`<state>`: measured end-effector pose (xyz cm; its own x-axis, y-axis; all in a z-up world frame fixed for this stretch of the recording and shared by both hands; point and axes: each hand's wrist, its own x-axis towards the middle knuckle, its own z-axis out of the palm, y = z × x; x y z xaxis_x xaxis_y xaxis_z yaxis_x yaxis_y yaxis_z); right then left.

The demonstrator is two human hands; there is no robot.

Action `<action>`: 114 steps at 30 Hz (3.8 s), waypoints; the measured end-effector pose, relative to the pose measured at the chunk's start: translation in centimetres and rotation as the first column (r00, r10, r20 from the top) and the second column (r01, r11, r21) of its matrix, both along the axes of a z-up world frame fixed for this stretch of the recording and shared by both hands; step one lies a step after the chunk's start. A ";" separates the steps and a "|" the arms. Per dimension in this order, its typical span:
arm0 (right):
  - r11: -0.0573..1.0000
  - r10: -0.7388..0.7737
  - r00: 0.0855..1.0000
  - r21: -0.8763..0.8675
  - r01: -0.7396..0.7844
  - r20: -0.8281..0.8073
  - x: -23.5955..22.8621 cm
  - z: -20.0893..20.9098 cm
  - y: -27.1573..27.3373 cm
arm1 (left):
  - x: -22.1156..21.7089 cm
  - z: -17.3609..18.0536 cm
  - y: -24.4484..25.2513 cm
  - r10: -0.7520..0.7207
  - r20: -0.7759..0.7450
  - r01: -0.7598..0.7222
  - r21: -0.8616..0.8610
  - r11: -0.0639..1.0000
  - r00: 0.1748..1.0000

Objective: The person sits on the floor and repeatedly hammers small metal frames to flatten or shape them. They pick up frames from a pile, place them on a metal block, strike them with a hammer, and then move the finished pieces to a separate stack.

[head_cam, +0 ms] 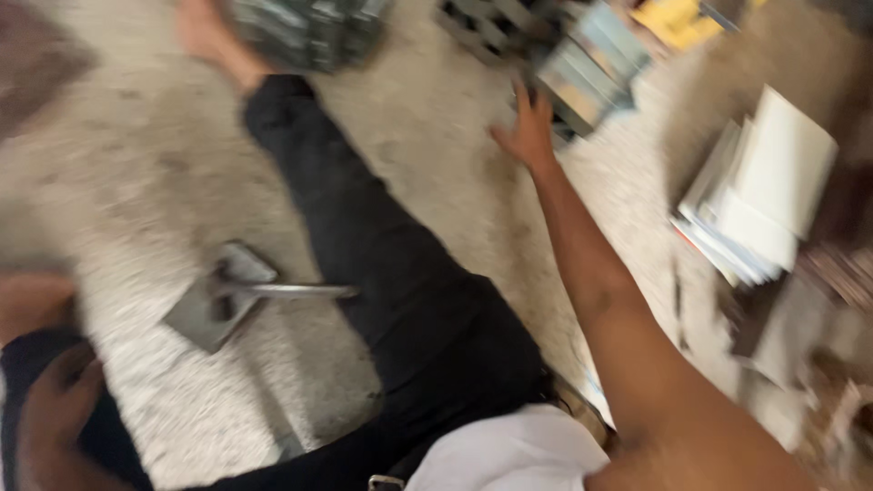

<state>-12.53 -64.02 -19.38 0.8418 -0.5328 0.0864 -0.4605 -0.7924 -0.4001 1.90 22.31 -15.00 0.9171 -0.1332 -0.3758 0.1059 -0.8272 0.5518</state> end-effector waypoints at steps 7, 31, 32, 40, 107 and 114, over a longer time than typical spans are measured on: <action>0.983 -0.180 0.861 -0.126 0.136 -0.477 -2.4 4.8 -13.0 | -1.1 0.4 -0.6 0.061 -0.008 -0.060 0.078 0.995 0.998; 0.985 -0.080 0.994 0.148 0.090 -0.073 -7.2 2.2 18.9 | -2.0 4.3 -8.6 0.105 -0.140 -0.072 0.221 0.973 0.985; 0.984 -0.103 0.981 0.130 0.125 -0.164 -6.4 1.4 20.1 | -2.1 4.2 -8.3 0.101 -0.132 -0.070 0.223 0.972 0.986; 0.987 -0.134 0.943 0.042 0.154 -0.305 -5.7 -0.9 15.4 | -2.1 0.5 -4.8 0.075 -0.117 -0.051 0.199 0.979 0.990; 0.880 -0.369 0.618 -0.047 0.473 -0.694 -14.0 -1.6 -3.6 | -2.8 -1.8 -5.6 0.128 -0.252 -0.047 0.305 0.951 0.959; 0.785 -0.461 0.778 0.213 0.581 -0.426 -20.5 3.0 1.8 | -2.2 -3.8 -5.0 0.144 -0.233 -0.097 0.204 0.974 0.962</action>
<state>-33.04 -62.26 -16.39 0.3660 -0.8421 -0.3961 -0.9139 -0.2448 -0.3239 -0.29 17.32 -18.80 0.7987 0.0681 -0.5978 0.3233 -0.8865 0.3310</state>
